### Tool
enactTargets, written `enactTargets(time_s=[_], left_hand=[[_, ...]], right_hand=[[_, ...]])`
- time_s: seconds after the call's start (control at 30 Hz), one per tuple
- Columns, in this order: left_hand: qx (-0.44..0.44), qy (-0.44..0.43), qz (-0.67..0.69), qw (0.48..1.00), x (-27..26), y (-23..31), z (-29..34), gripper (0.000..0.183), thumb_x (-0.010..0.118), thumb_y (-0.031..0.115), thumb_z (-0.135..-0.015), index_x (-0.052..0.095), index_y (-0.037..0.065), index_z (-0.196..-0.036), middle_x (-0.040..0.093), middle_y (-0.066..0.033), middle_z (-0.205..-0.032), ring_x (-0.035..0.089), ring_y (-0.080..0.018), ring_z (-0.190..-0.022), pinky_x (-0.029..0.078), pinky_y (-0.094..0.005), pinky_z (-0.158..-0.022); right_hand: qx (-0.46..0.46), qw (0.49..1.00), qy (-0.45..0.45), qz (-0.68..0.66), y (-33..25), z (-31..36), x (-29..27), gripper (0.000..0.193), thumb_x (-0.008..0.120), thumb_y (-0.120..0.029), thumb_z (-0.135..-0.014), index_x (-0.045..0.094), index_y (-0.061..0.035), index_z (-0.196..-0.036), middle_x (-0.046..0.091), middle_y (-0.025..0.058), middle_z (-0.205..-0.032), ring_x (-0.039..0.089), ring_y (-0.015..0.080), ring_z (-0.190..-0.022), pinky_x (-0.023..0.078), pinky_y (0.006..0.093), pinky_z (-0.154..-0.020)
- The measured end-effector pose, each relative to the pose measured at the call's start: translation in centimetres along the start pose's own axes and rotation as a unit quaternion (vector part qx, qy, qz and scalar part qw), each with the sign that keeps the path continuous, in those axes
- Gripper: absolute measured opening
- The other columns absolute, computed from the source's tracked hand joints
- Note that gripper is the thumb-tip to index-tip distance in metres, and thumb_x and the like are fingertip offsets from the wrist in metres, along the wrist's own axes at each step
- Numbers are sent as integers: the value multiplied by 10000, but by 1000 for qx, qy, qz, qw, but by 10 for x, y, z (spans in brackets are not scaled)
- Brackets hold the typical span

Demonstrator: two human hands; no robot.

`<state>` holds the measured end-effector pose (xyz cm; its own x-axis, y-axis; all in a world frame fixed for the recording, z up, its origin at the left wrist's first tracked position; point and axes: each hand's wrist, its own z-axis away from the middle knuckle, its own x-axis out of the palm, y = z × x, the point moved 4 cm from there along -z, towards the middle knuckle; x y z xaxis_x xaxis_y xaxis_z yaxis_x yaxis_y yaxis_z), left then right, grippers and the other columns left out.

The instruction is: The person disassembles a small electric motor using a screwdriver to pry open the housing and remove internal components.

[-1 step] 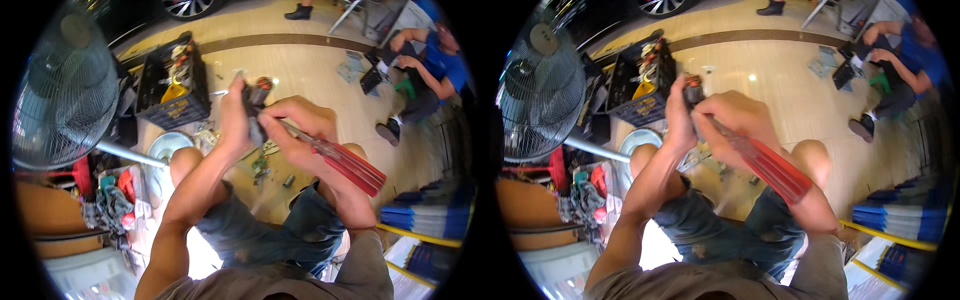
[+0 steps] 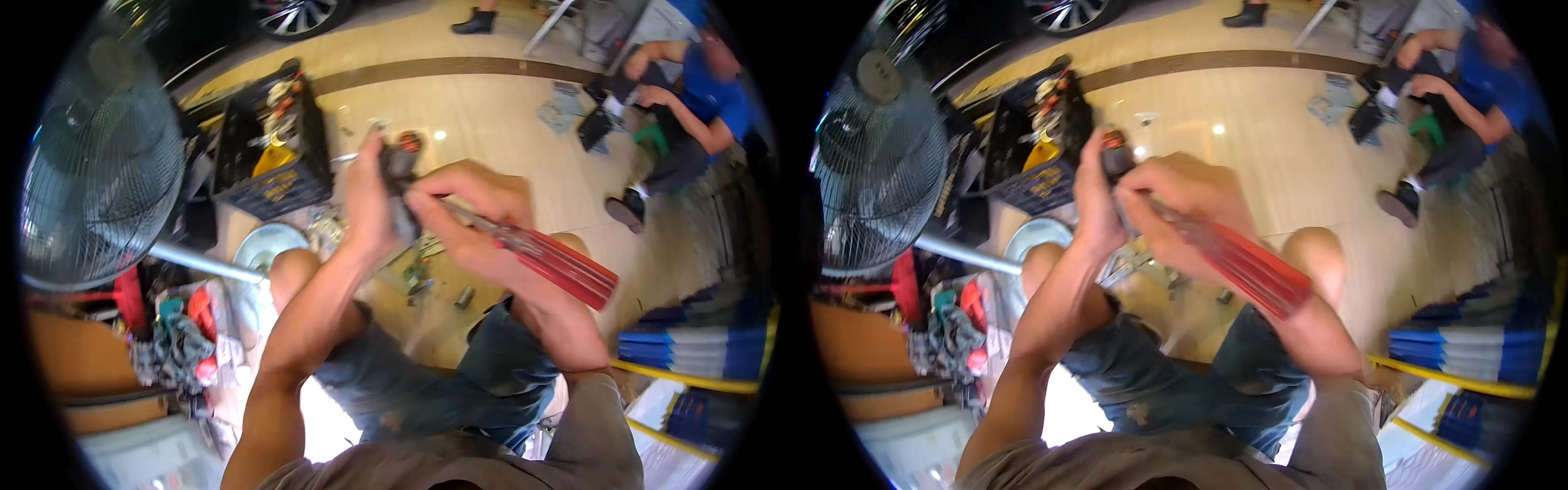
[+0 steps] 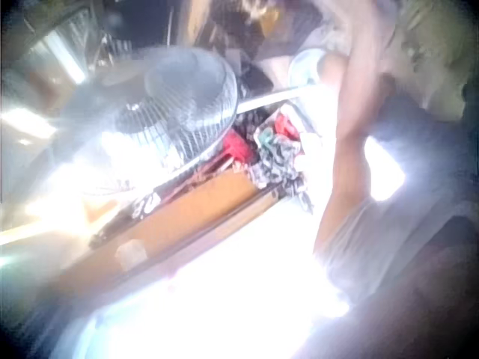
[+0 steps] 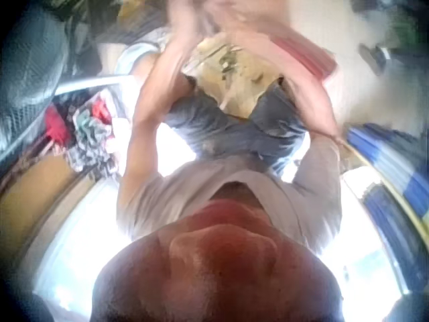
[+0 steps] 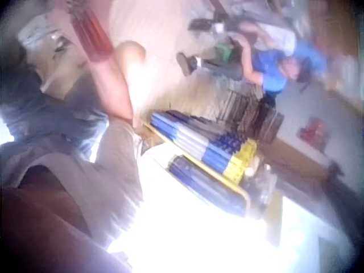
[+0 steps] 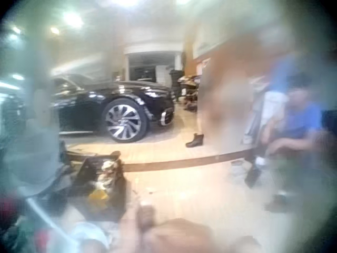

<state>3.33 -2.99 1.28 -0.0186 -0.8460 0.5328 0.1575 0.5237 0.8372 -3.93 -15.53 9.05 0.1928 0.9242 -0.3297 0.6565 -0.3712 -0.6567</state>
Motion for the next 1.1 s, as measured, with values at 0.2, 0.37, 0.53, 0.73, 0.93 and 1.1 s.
enactTargets(time_s=[0.2, 0.37, 0.53, 0.73, 0.93, 1.1], left_hand=[[9, -1, 11, 1000, -44, -20, -21, 423, 423, 416, -1029, 487, 139, -1342, 588, -47, -1104, 606, -184, -966, 515, -329, -852], [35, 2, 33, 999, -7, -8, -8, 329, 471, 410, -1009, 523, 144, -823, 487, 35, -751, 495, -84, -691, 410, -265, -625], [74, 37, 2, 997, -2, 12, 0, 382, 462, 446, -1004, 537, 123, -814, 497, 25, -680, 503, -97, -584, 414, -271, -540], [23, 57, -78, 995, -6, 16, 4, 430, 499, 538, -962, 531, 141, -801, 470, -1, -555, 462, -124, -404, 386, -261, -390], [33, 48, -162, 985, -24, 14, -3, 464, 505, 534, -961, 588, 97, -826, 513, -8, -579, 485, -122, -419, 389, -266, -396], [60, 10, -204, 977, -33, 6, -7, 454, 482, 471, -994, 608, 70, -822, 557, -11, -618, 503, -100, -459, 407, -257, -420]], right_hand=[[64, 995, -67, -27, 20, 1, 14, 72, 694, -130, -839, 689, -94, -901, 673, 100, -820, 659, 246, -758, 511, 351, -675], [35, 998, -18, -49, 18, 2, 1, 127, 703, -171, -868, 669, -48, -874, 674, 126, -799, 660, 249, -749, 496, 348, -639], [110, 990, -57, -72, 17, -2, -5, 358, 546, -328, -1010, 646, -20, -857, 637, 99, -768, 630, 189, -728, 487, 333, -646], [77, 987, 95, -109, 38, -9, -25, 444, 422, -343, -1061, 626, 2, -869, 611, 78, -798, 585, 173, -689, 483, 314, -682], [243, 930, 95, -257, 47, -6, -21, 388, 419, -349, -1063, 615, -14, -1072, 554, 23, -756, 503, 100, -640, 421, 270, -602], [158, 986, 5, -50, 35, -9, -7, 468, 583, -480, -966, 667, -30, -1062, 600, 73, -693, 586, 183, -615, 440, 318, -562]])
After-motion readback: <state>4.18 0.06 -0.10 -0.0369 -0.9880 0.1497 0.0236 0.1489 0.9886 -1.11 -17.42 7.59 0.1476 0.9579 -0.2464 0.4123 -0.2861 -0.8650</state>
